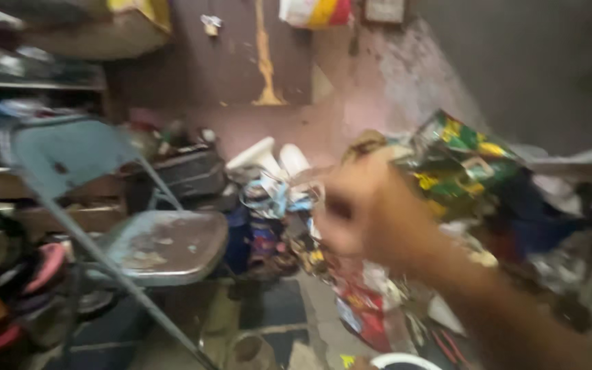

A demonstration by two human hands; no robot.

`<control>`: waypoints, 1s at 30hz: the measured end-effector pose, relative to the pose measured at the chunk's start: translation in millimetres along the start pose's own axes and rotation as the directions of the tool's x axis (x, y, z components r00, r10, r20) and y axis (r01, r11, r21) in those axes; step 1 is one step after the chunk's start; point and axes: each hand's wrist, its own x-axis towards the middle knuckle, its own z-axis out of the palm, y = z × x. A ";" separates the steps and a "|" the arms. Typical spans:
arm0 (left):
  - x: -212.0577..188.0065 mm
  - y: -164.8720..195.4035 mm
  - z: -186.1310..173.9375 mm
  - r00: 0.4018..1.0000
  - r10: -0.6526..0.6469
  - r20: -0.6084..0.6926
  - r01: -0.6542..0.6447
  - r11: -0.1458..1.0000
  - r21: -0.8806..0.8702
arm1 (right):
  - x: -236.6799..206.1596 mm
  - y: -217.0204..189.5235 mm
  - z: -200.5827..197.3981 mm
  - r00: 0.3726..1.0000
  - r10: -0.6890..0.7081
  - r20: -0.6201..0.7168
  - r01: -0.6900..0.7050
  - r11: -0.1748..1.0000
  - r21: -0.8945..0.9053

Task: The person is repairing a small white appliance, likely a fan, by manipulating internal wires and components. They use pliers to cut a wire and connect parts within the device's housing.

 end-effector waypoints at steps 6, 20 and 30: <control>-7.8 -26.1 7.5 0.996 0.049 -0.081 -0.048 0.999 0.016 | -172.2 -31.3 24.1 0.946 0.230 0.227 -0.298 0.891 0.343; -37.0 -5.6 18.2 1.000 -0.016 -0.021 0.019 0.990 0.140 | -277.2 -54.6 -79.1 0.849 0.023 0.528 -0.270 0.878 0.395; -29.3 6.8 31.5 0.999 0.051 -0.014 -0.050 0.997 0.053 | -393.2 28.7 37.2 0.646 0.732 0.216 -0.761 0.640 0.106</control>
